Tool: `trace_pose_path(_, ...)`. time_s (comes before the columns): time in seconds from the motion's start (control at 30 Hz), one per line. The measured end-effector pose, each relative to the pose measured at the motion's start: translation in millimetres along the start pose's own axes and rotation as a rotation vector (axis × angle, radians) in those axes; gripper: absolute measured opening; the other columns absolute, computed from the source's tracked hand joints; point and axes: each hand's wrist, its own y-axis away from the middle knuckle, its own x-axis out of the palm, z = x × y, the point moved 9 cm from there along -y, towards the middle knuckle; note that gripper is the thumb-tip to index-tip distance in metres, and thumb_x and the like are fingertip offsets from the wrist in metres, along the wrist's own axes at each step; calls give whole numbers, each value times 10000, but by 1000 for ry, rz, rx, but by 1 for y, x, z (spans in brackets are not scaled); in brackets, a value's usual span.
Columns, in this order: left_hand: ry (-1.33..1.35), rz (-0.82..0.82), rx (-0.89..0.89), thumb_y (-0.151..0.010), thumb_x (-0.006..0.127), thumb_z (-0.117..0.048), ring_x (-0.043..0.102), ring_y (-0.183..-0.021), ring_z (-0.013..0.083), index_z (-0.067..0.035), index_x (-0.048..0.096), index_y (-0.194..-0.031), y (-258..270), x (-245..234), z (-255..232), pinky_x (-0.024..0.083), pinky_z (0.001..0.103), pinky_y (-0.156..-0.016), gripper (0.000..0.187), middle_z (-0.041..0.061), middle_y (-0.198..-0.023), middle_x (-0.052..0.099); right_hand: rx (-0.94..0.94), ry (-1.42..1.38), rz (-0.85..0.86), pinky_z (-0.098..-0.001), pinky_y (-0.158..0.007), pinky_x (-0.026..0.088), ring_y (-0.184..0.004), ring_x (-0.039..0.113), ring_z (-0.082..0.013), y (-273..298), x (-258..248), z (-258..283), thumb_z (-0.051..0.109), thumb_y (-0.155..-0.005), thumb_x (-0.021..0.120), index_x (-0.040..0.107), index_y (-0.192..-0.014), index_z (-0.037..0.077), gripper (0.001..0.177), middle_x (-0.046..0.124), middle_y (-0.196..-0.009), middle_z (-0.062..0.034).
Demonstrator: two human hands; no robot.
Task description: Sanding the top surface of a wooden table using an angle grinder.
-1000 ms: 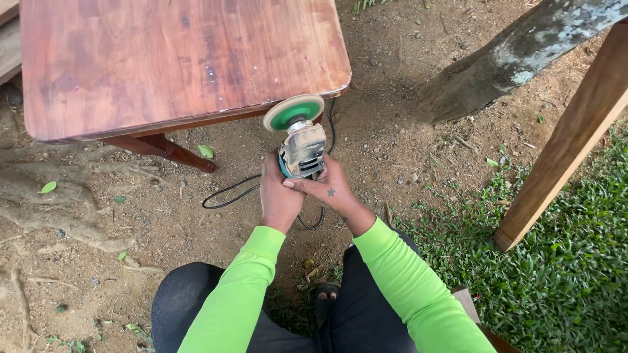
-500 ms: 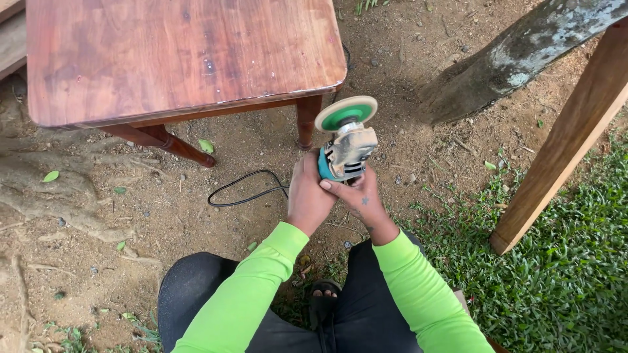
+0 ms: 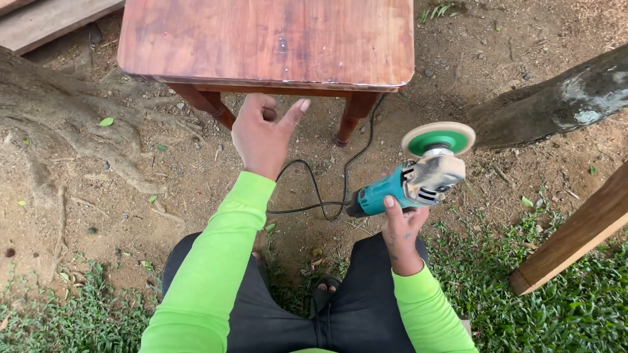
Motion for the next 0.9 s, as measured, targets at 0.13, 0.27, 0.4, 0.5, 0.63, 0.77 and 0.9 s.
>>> trace_pose_path(0.13, -105, -96, -13, -761, 892, -543, 547, -512, 168, -4, 657, -721, -18, -4, -6, 475, 345, -540, 589, 77, -593, 623, -49, 63, -39, -495, -1151, 503, -1287, 631, -345, -1, -8, 11, 14, -947, 698, 440, -1479, -20, 592, 582, -1391, -159)
trace_pose_path(0.27, 67, -85, -76, -790, 860, -558, 496, -474, 132, -29, 635, -612, -26, 2, 33, 453, 311, -491, 603, 18, -504, 565, -90, 87, -90, -513, -1180, 487, -1316, 618, -348, -2, -14, 17, -6, -973, 673, 403, -1503, 4, 595, 582, -1401, -167)
trace_pose_path(0.4, 355, -123, -136, -849, 828, -538, 556, -516, 127, -45, 594, -647, -39, -5, 79, 464, 291, -481, 582, 15, -551, 579, -133, 88, -92, -529, -1215, 472, -1347, 605, -354, -4, -10, 20, -3, -985, 679, 395, -1507, 23, 595, 543, -1451, -157)
trace_pose_path(0.5, 749, -120, -193, -852, 758, -531, 669, -553, 137, -88, 615, -759, -43, 5, 99, 535, 287, -471, 474, 29, -624, 646, -139, 85, -83, -548, -1253, 469, -1364, 595, -352, -5, -3, 18, -2, -1008, 679, 402, -1510, 9, 573, 543, -1469, -160)
trace_pose_path(0.63, 1000, 51, -276, -884, 697, -487, 750, -627, 175, -79, 656, -806, -52, 22, 71, 609, 317, -495, 417, 79, -708, 723, -155, 97, -101, -553, -1222, 477, -1337, 608, -356, -3, 3, 17, -7, -1004, 673, 417, -1510, 13, 568, 556, -1435, -148)
trace_pose_path(0.77, 1067, 143, -331, -948, 697, -332, 755, -645, 216, -15, 686, -824, -53, 26, 57, 605, 336, -530, 340, 129, -722, 730, -199, 121, -138, -555, -1201, 492, -1301, 606, -317, 2, 6, 19, 25, -1002, 675, 403, -1472, 55, 544, 539, -1442, -123)
trace_pose_path(0.9, 1073, 87, -294, -962, 693, -224, 744, -599, 229, 23, 690, -845, -60, 1, 74, 599, 346, -503, 274, 143, -695, 715, -229, 143, -151, -521, -1074, 557, -1205, 665, -338, 5, 5, 19, 79, -987, 704, 439, -1457, 27, 542, 580, -1353, -138)
